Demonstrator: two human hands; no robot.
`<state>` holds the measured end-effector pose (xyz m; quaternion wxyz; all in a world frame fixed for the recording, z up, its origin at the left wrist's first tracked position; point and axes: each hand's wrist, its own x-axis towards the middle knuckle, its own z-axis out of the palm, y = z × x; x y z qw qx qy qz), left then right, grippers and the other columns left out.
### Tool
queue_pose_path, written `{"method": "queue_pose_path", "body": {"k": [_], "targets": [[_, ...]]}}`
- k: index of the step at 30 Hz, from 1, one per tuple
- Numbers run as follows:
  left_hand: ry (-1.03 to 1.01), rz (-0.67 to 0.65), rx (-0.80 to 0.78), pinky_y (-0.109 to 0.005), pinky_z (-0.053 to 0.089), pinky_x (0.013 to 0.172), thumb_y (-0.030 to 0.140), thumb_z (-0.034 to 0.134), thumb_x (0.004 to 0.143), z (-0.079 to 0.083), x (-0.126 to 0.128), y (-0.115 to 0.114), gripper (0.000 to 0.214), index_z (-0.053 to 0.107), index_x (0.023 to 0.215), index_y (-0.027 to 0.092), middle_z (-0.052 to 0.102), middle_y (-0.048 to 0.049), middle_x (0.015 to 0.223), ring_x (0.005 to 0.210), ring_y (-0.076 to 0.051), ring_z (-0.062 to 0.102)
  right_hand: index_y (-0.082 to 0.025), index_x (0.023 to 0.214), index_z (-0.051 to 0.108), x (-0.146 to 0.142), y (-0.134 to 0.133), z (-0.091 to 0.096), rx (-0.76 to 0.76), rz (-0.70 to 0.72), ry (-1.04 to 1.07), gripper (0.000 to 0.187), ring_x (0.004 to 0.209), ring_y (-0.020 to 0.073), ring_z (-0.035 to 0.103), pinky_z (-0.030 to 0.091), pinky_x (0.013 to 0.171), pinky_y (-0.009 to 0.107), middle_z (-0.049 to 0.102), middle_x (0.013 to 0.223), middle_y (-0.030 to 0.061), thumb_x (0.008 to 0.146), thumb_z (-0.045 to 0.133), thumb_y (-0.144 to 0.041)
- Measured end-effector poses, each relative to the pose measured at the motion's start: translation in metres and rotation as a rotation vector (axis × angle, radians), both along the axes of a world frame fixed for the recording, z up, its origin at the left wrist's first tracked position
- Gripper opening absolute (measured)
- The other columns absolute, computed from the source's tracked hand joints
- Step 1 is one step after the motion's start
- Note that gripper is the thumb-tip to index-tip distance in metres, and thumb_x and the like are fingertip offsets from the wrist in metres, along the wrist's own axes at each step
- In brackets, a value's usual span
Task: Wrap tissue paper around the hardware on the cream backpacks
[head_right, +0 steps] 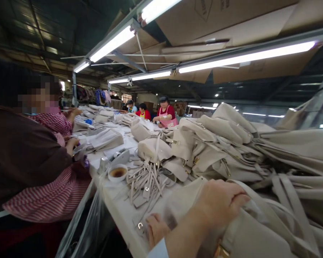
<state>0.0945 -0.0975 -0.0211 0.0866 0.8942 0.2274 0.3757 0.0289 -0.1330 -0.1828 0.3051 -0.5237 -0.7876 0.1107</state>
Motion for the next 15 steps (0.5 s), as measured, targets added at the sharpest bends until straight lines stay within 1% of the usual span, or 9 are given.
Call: {"method": "queue_pose_path", "body": {"k": [2,4,5,7,8,9,11,13,15], "targets": [[0.026,-0.005,0.041,-0.031,0.052,0.074,0.040,0.041,0.101,-0.001,-0.003,0.003,0.034,0.069,0.105,0.021,0.077,-0.0045,0.107,0.095,-0.022,0.071,-0.021,0.117,0.069,-0.018,0.010,0.004,-0.100,-0.015,-0.139,0.040,0.115,0.0333,0.064,0.052,0.098,0.046,0.066,0.131,0.0147,0.078,0.072,-0.027],[0.041,-0.019,0.066,-0.031,0.052,0.072,0.040,0.039,0.101,-0.002,-0.005,0.006,0.035,0.068,0.106,0.022,0.077,-0.0044,0.107,0.097,-0.022,0.071,-0.022,0.133,0.060,-0.029,0.011,0.009,-0.194,-0.019,-0.274,0.075,0.132,0.0423,0.050,0.041,0.108,0.055,0.049,0.151,0.0163,0.063,0.083,-0.035],[0.044,-0.023,0.072,-0.030,0.052,0.072,0.039,0.038,0.102,-0.004,-0.005,0.008,0.035,0.068,0.108,0.022,0.077,-0.0041,0.108,0.098,-0.022,0.071,-0.021,0.139,0.055,-0.032,0.009,0.010,-0.219,-0.020,-0.311,0.090,0.134,0.0450,0.046,0.039,0.110,0.058,0.043,0.155,0.0168,0.057,0.086,-0.038],[0.037,-0.028,0.075,-0.031,0.052,0.072,0.038,0.038,0.102,-0.007,-0.003,0.011,0.033,0.066,0.114,0.025,0.077,-0.0030,0.110,0.099,-0.020,0.070,-0.019,0.149,0.042,-0.032,0.004,0.007,-0.224,-0.052,-0.338,0.107,0.135,0.0456,0.045,0.039,0.109,0.058,0.035,0.159,0.0181,0.053,0.087,-0.035],[0.027,-0.030,0.077,-0.031,0.052,0.073,0.037,0.039,0.102,-0.010,-0.001,0.011,0.032,0.065,0.116,0.026,0.076,-0.0027,0.111,0.099,-0.020,0.070,-0.018,0.150,0.039,-0.030,0.002,0.003,-0.195,-0.090,-0.337,0.109,0.134,0.0446,0.047,0.041,0.109,0.055,0.035,0.159,0.0192,0.054,0.087,-0.032],[0.015,-0.031,0.077,-0.031,0.052,0.073,0.037,0.041,0.101,-0.012,0.002,0.011,0.031,0.065,0.117,0.027,0.076,-0.0028,0.112,0.099,-0.020,0.070,-0.017,0.149,0.043,-0.028,0.000,-0.003,-0.149,-0.127,-0.333,0.103,0.133,0.0431,0.049,0.042,0.108,0.052,0.038,0.157,0.0202,0.056,0.085,-0.029],[-0.012,-0.034,0.064,-0.033,0.052,0.073,0.035,0.044,0.100,-0.017,0.008,0.011,0.029,0.066,0.117,0.026,0.077,-0.0040,0.111,0.099,-0.021,0.070,-0.018,0.134,0.060,-0.023,-0.002,-0.017,-0.059,-0.148,-0.338,0.074,0.124,0.0398,0.057,0.047,0.102,0.047,0.054,0.145,0.0199,0.063,0.082,-0.022],[-0.018,-0.029,0.031,-0.034,0.052,0.074,0.034,0.046,0.099,-0.018,0.012,0.011,0.029,0.068,0.116,0.025,0.077,-0.0063,0.109,0.099,-0.022,0.070,-0.022,0.114,0.072,-0.021,-0.005,-0.028,0.006,-0.092,-0.324,0.045,0.109,0.0360,0.065,0.052,0.092,0.044,0.070,0.125,0.0145,0.070,0.077,-0.017],[-0.002,-0.040,-0.007,-0.034,0.051,0.077,0.034,0.048,0.099,-0.015,0.012,0.012,0.029,0.069,0.115,0.023,0.076,-0.0089,0.109,0.099,-0.023,0.069,-0.025,0.100,0.074,-0.017,-0.009,-0.032,0.064,-0.018,-0.258,0.027,0.096,0.0311,0.069,0.054,0.080,0.040,0.075,0.106,0.0093,0.076,0.073,-0.014]]}}
